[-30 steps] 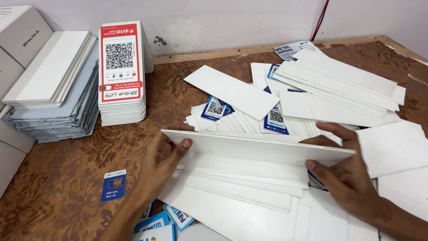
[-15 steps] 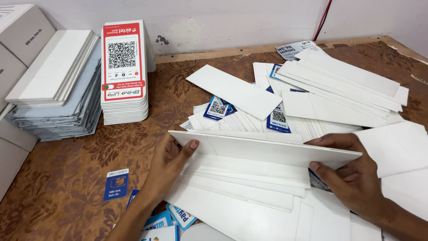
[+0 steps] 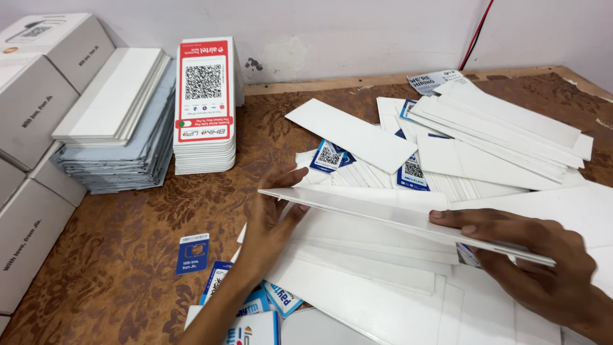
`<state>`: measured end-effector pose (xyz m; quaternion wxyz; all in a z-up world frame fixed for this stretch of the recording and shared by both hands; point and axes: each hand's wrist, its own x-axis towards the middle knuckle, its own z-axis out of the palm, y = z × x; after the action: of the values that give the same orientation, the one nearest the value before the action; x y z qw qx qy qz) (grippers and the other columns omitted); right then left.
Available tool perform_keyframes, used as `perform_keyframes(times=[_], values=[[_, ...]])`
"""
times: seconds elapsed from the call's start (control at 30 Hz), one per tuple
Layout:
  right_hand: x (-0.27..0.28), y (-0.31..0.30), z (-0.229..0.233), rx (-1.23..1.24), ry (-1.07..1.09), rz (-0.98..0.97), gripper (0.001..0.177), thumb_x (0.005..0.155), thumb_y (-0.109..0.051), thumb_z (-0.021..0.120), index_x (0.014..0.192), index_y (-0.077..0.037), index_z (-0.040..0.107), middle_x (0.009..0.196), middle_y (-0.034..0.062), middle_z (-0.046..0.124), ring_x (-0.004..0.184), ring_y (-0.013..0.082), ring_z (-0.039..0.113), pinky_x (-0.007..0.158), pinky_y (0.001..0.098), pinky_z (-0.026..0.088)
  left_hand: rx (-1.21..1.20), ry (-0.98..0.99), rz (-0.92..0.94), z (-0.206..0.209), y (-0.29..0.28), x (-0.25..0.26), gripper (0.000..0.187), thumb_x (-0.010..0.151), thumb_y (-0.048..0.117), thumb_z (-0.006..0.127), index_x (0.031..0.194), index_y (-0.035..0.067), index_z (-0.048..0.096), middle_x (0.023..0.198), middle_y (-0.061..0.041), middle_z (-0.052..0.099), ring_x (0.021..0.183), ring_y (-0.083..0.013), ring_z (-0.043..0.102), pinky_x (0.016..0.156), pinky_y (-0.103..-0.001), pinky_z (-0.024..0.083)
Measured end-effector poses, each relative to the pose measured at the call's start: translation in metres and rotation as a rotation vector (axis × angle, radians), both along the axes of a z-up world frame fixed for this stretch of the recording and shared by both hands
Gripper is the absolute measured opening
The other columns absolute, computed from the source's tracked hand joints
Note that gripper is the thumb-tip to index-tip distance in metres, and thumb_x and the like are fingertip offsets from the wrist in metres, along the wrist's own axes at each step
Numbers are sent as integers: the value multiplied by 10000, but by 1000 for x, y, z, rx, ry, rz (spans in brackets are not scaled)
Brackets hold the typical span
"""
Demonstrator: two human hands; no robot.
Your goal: The person repeatedly picks up white rectangular cards from a pile on a table, aligns them, and places them into a neat stack. The cards feature QR codes and payment service logos. The person continues this process throughout the clip.
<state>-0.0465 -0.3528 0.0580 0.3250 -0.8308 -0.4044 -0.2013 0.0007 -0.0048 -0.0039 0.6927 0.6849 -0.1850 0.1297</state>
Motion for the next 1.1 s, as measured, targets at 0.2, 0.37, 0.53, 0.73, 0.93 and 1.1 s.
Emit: perform_keyframes(times=[0.2,0.37,0.53,0.73,0.93,1.1], values=[[-12,14,37,-249,-156,162,586,850,-60,652,1368,-176,404,1370,196,652,1259,340,669,952,462,560,131,2,123,-11,3,1,522,959,18,622,1443,47,428,1551,-131,412,1436,-249,469,1154,-421,406],[-5,63,53,-350,-402,100,608,863,-88,672,1404,-145,400,1387,219,660,1221,335,708,833,365,635,68,137,176,-23,4,8,292,1020,85,597,1269,7,465,1190,-163,650,1129,-223,654,1018,-372,534],[55,154,68,-95,-733,355,445,969,-64,673,1342,-60,430,1243,195,645,1111,341,710,841,422,613,-48,71,38,-18,1,6,294,1015,120,534,1284,26,463,1041,-80,709,963,-170,690,864,-346,578],[135,313,53,6,-978,186,199,1140,-118,609,1333,-92,571,1230,123,714,999,226,761,769,331,647,69,116,82,-9,2,-1,212,1029,145,526,1201,23,537,970,-71,735,939,-106,720,820,-315,576],[193,451,22,-415,-906,101,190,1019,-118,523,1190,-64,585,758,118,689,607,218,699,383,316,560,193,210,108,-23,3,3,147,986,98,616,1031,-39,639,843,-140,708,766,-175,640,686,-343,518],[221,516,-2,-430,-940,143,160,1035,-164,489,1100,-42,570,773,95,670,648,206,685,463,333,566,-291,-31,-73,-37,6,1,272,984,74,583,1250,22,558,1113,-93,640,1027,-94,610,891,-261,521]])
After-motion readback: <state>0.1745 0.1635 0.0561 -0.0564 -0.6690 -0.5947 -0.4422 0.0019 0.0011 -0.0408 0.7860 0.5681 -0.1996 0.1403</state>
